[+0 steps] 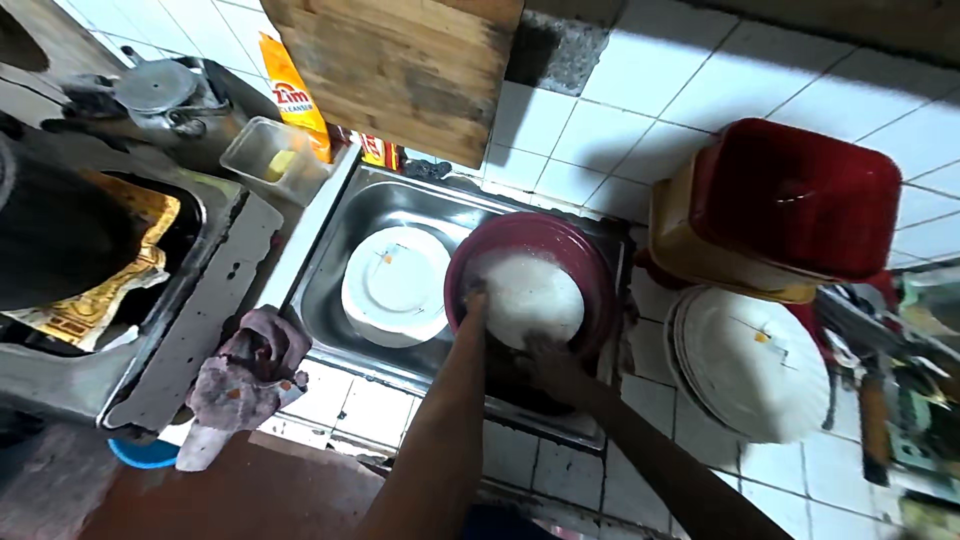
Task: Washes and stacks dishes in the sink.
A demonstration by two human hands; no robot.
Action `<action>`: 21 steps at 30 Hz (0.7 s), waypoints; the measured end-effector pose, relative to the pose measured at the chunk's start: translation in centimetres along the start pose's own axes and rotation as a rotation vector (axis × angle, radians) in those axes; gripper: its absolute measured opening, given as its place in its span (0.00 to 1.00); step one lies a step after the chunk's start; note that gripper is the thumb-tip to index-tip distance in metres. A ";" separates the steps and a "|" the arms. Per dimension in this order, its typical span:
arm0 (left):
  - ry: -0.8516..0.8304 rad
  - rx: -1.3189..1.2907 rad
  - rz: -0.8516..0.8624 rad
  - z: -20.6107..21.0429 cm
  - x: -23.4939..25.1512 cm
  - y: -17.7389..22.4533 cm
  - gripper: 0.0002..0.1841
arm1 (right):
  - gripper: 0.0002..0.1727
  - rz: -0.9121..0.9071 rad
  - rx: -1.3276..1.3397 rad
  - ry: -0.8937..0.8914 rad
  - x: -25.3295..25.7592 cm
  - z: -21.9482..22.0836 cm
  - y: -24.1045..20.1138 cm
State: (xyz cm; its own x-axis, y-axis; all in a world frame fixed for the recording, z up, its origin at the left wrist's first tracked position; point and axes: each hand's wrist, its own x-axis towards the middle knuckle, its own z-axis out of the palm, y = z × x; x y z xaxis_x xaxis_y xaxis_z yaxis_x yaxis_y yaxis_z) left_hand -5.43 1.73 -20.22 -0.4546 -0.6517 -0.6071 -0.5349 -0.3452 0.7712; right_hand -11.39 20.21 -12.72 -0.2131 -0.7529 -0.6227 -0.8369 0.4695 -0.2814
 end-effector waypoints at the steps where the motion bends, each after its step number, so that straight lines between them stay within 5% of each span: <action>1: -0.010 0.007 0.020 -0.1 0.0 0.1 0.23 | 0.40 0.049 -0.044 0.003 -1.5 -0.8 1.3; 4: 0.014 -0.033 0.073 0.0 0.0 0.5 0.22 | 0.48 0.251 -0.168 0.039 -0.5 -2.9 4.3; 9: 0.053 -0.167 0.081 0.2 0.4 0.3 0.23 | 0.44 0.141 -0.001 0.388 9.1 -2.0 5.9; 13: 0.015 -0.077 0.055 0.0 0.0 0.2 0.21 | 0.30 0.146 0.167 0.185 13.4 -0.3 0.4; 16: -0.061 0.025 -0.013 -0.7 0.0 0.4 0.22 | 0.30 -0.100 0.148 0.181 11.1 0.3 -2.6; 19: -0.084 0.042 -0.022 -1.7 -0.3 -0.2 0.22 | 0.35 -0.139 0.025 0.066 5.4 -0.2 -2.4; 21: -0.132 0.015 -0.038 -2.5 -0.3 0.8 0.18 | 0.28 -0.202 -0.103 0.214 1.0 -1.3 -1.1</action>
State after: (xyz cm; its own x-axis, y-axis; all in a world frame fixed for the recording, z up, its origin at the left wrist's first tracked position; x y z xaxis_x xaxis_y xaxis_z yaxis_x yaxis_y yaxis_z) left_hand -3.95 -0.04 -18.91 -0.5232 -0.5436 -0.6563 -0.5638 -0.3567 0.7449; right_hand -11.36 18.30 -12.08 -0.1299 -0.9113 -0.3907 -0.9175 0.2599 -0.3012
